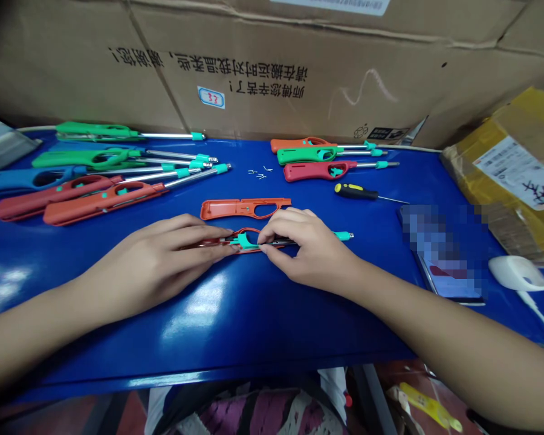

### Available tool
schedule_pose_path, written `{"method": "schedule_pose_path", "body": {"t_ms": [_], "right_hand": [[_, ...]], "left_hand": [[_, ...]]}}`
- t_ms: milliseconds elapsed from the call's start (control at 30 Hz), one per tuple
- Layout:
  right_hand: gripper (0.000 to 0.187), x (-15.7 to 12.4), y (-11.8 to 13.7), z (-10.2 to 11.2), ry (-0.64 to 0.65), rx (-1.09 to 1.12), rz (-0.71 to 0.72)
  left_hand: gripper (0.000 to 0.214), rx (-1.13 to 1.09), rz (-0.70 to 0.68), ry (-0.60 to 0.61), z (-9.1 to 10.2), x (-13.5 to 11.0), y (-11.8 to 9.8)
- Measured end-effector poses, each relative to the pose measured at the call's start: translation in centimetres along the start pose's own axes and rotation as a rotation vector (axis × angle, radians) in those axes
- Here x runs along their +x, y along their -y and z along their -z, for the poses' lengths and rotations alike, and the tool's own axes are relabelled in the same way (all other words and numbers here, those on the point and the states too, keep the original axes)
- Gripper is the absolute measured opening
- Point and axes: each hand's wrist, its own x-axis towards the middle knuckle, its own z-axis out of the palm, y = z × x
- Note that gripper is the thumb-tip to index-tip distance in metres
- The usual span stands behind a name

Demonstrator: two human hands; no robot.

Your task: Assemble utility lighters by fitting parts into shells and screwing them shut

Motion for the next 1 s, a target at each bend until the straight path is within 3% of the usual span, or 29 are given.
{"method": "schedule_pose_path", "body": {"t_ms": [367, 1000], "right_hand": [[0.015, 0.02, -0.01, 0.01, -0.009, 0.028, 0.007], [0.003, -0.05, 0.3, -0.23, 0.017, -0.12, 0.03]], "left_hand": [[0.032, 0.026, 0.018, 0.042, 0.03, 0.1, -0.21], [0.034, 0.055, 0.002, 0.05, 0.19, 0.01, -0.32]]}}
